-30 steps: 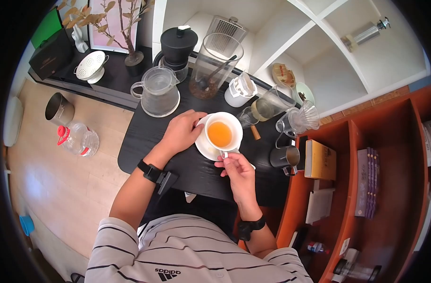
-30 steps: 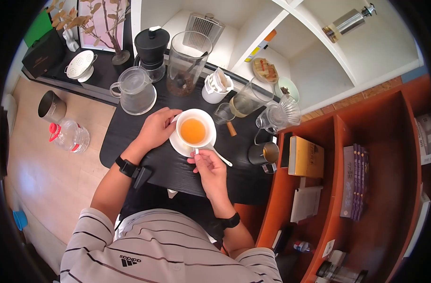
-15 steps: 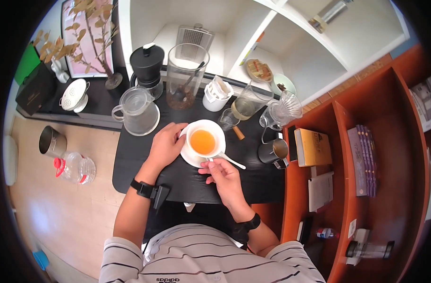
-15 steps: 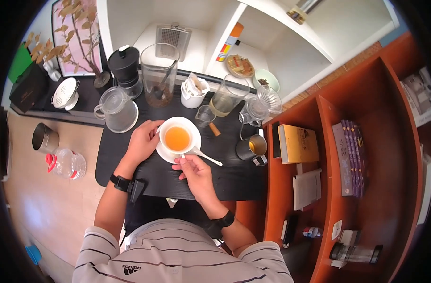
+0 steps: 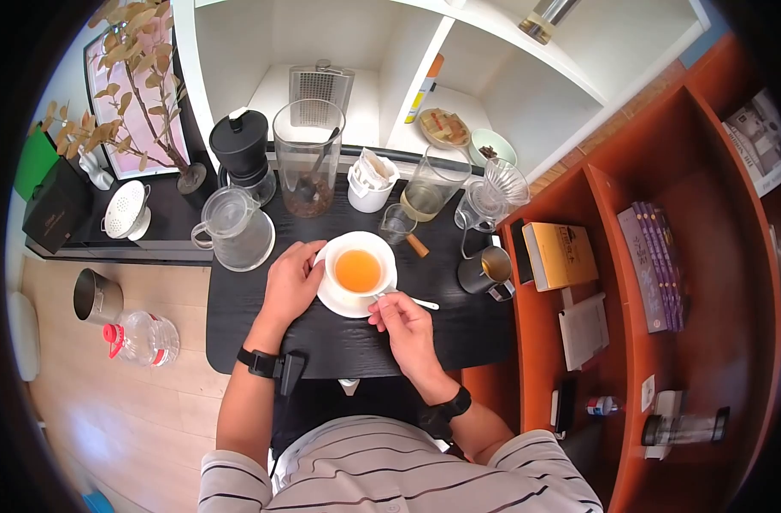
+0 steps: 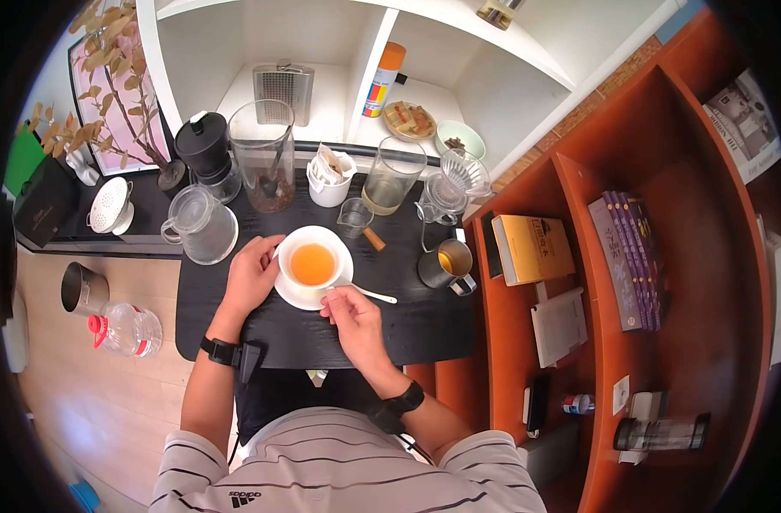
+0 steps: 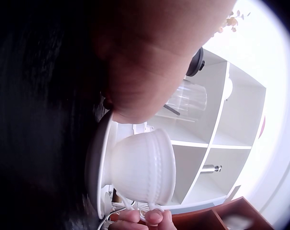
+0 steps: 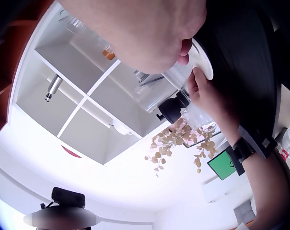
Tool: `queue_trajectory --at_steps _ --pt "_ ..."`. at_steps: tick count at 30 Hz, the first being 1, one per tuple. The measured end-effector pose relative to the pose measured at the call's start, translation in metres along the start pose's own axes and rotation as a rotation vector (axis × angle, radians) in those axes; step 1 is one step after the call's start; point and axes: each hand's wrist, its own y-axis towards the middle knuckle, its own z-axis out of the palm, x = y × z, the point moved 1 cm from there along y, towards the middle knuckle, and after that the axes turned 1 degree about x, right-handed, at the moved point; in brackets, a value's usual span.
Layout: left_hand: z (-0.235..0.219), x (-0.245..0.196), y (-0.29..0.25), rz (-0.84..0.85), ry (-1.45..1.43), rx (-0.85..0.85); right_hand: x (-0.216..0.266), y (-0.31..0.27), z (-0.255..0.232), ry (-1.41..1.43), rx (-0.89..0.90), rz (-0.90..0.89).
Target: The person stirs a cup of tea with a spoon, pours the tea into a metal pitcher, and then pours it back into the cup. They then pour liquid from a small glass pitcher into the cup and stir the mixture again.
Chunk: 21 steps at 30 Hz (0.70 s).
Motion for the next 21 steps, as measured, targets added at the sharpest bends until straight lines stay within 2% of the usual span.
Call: queue_trajectory --at_steps 5,10,16,21 --pt "0.001 0.003 0.000 -0.001 0.020 0.007 0.013 -0.004 -0.010 -0.021 0.018 -0.039" --pt "0.001 0.000 -0.001 -0.021 0.003 -0.003 0.051 -0.015 -0.026 -0.032 -0.006 -0.073" --pt "0.005 0.006 0.000 0.000 -0.008 -0.013 0.092 -0.032 -0.073 -0.074 -0.113 -0.154" --pt "0.005 0.007 0.000 0.005 0.006 -0.013 0.116 -0.042 -0.118 -0.153 -0.281 -0.149"
